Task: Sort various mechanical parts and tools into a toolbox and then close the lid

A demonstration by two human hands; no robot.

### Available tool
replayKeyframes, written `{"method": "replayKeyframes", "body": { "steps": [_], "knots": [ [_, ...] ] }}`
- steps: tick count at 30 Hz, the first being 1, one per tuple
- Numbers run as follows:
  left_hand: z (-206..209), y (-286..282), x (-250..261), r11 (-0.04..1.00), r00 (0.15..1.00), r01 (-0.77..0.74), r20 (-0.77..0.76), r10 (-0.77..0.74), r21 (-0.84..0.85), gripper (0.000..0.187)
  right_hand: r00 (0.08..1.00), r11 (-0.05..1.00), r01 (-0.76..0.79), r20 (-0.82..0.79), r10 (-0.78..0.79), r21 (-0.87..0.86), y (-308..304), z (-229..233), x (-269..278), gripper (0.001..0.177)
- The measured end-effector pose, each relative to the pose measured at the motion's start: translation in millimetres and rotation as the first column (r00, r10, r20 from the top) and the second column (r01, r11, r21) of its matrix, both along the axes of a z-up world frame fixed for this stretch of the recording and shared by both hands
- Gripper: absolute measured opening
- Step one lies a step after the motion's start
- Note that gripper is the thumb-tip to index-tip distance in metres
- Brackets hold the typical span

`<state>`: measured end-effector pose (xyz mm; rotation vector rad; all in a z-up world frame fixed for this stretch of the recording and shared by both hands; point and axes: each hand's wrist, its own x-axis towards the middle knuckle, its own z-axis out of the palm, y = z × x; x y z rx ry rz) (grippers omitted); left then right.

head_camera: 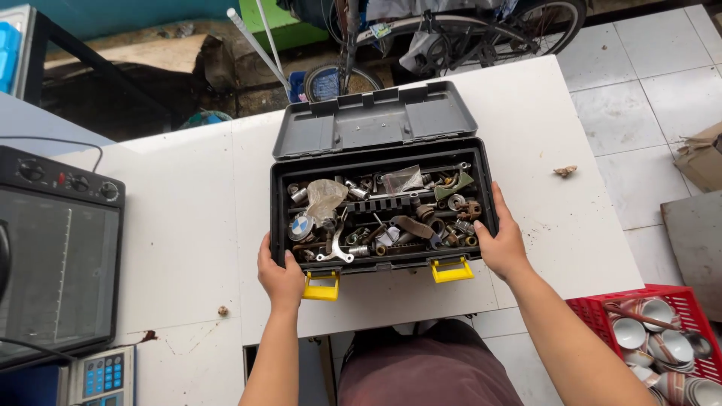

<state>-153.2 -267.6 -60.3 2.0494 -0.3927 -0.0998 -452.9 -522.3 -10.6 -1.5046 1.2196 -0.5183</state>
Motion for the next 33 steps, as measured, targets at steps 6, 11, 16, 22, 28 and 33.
{"method": "replayKeyframes", "body": {
  "steps": [6,11,16,22,28,33],
  "knots": [
    [4,0,6,0.991,0.983,0.001,-0.184,-0.026,-0.134,0.068,0.992,0.997,0.039,0.116,-0.046,0.063,-1,-11,0,0.087],
    [2,8,6,0.997,0.985,-0.004,-0.173,-0.011,-0.083,0.072,0.981,0.993,0.055,0.181,-0.073,0.101,11,1,-6,0.092],
    [16,14,-4,0.998,0.975,-0.032,-0.221,0.020,-0.050,0.074,0.980,0.988,0.063,0.177,-0.087,0.140,8,-1,-4,0.090],
    [39,11,9,0.996,0.942,0.020,-0.335,0.012,0.091,0.063,0.974,0.968,0.167,0.123,-0.192,0.189,-17,-13,3,0.072],
    [-8,-42,103,0.972,0.850,0.067,-0.497,-0.174,-0.226,0.062,0.949,0.947,0.281,0.103,-0.298,0.154,-119,-46,42,0.032],
    [-13,-108,174,0.992,0.757,0.048,-0.644,-0.115,-0.120,0.069,0.957,0.970,0.120,-0.283,-0.057,0.211,-206,-83,93,0.057]
  ]
}}
